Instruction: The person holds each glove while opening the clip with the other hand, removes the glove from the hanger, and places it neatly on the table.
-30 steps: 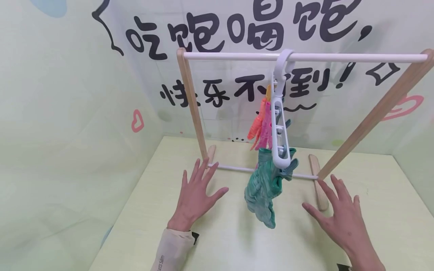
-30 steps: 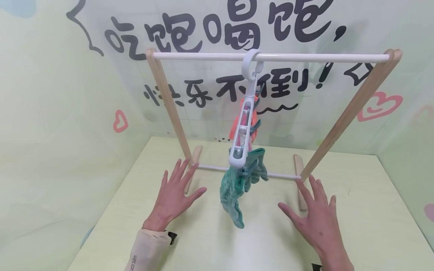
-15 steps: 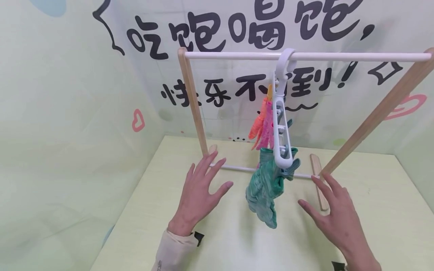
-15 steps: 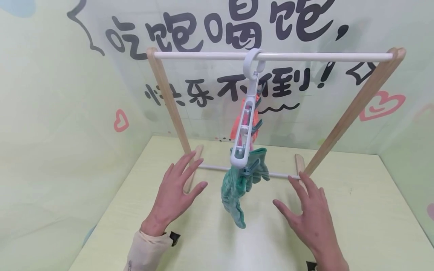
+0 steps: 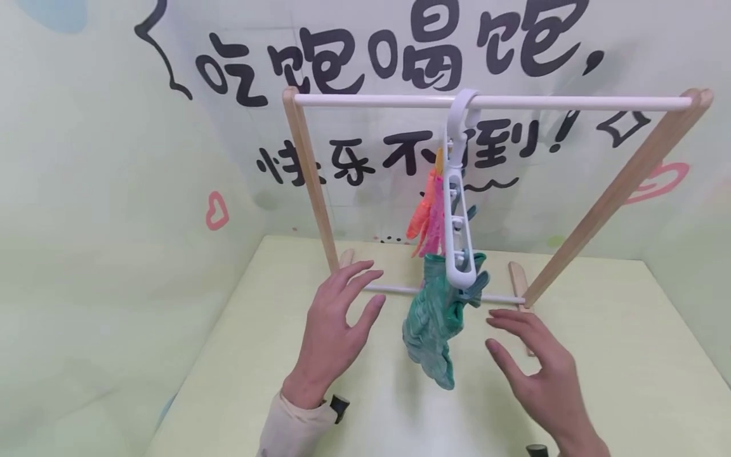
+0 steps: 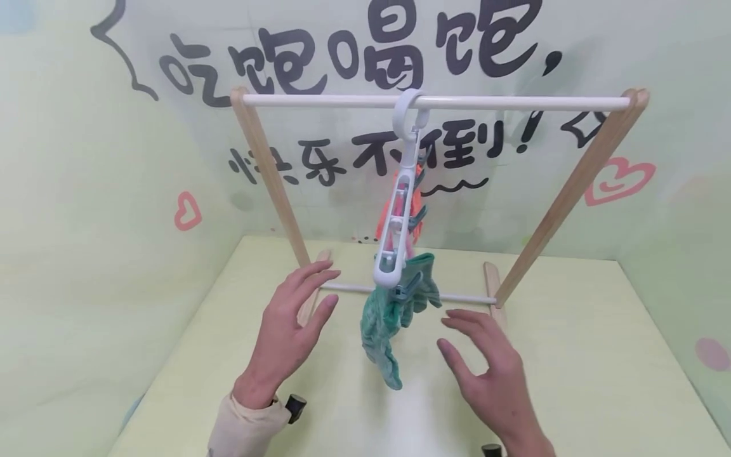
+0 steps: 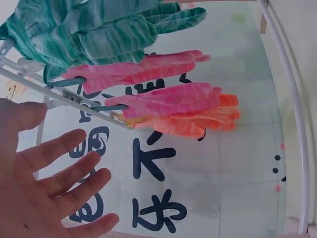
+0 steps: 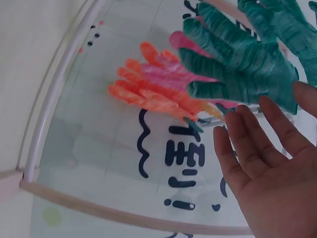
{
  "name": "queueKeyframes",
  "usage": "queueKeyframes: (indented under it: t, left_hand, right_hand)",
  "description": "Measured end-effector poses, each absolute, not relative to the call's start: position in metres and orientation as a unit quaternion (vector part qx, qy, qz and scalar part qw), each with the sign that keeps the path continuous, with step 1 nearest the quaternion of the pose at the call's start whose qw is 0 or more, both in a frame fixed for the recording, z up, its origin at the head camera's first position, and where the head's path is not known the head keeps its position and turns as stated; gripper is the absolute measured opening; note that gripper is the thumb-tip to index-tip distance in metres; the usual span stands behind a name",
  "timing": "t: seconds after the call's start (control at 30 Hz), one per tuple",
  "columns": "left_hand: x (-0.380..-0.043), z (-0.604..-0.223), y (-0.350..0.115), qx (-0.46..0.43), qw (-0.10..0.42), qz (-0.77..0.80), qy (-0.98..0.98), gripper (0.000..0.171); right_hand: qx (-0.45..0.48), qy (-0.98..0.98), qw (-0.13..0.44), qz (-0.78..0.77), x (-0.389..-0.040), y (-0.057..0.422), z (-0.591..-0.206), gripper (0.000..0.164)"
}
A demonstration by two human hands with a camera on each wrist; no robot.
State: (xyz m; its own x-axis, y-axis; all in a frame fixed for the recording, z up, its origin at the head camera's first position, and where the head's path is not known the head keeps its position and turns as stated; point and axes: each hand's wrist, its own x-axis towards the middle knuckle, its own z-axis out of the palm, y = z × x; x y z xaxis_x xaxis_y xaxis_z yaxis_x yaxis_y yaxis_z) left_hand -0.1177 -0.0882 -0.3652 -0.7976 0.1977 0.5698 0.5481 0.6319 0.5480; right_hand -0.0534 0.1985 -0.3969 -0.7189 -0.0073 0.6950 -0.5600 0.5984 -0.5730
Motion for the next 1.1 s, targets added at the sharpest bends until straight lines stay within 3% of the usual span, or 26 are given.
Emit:
queueKeyframes:
  t: [0.27, 0.73, 1.1]
  left_hand:
    - [-0.112, -0.363, -0.090, -0.221, 0.239, -0.392, -0.860, 0.031]
    - [-0.112, -0.353, -0.081, -0.242, 0.250, -0.406, -0.845, 0.031]
    - [-0.112, -0.348, -0.074, -0.263, 0.265, -0.412, -0.831, 0.030]
  right_hand:
    - [0.190, -0.801, 0.325, 0.466, -0.053, 0.180, -0.391, 0.042]
    - [0.186, -0.792, 0.249, 0.525, -0.055, 0.162, -0.388, 0.050]
    - [0.209, -0.780, 0.237, 0.540, -0.058, 0.157, -0.386, 0.053]
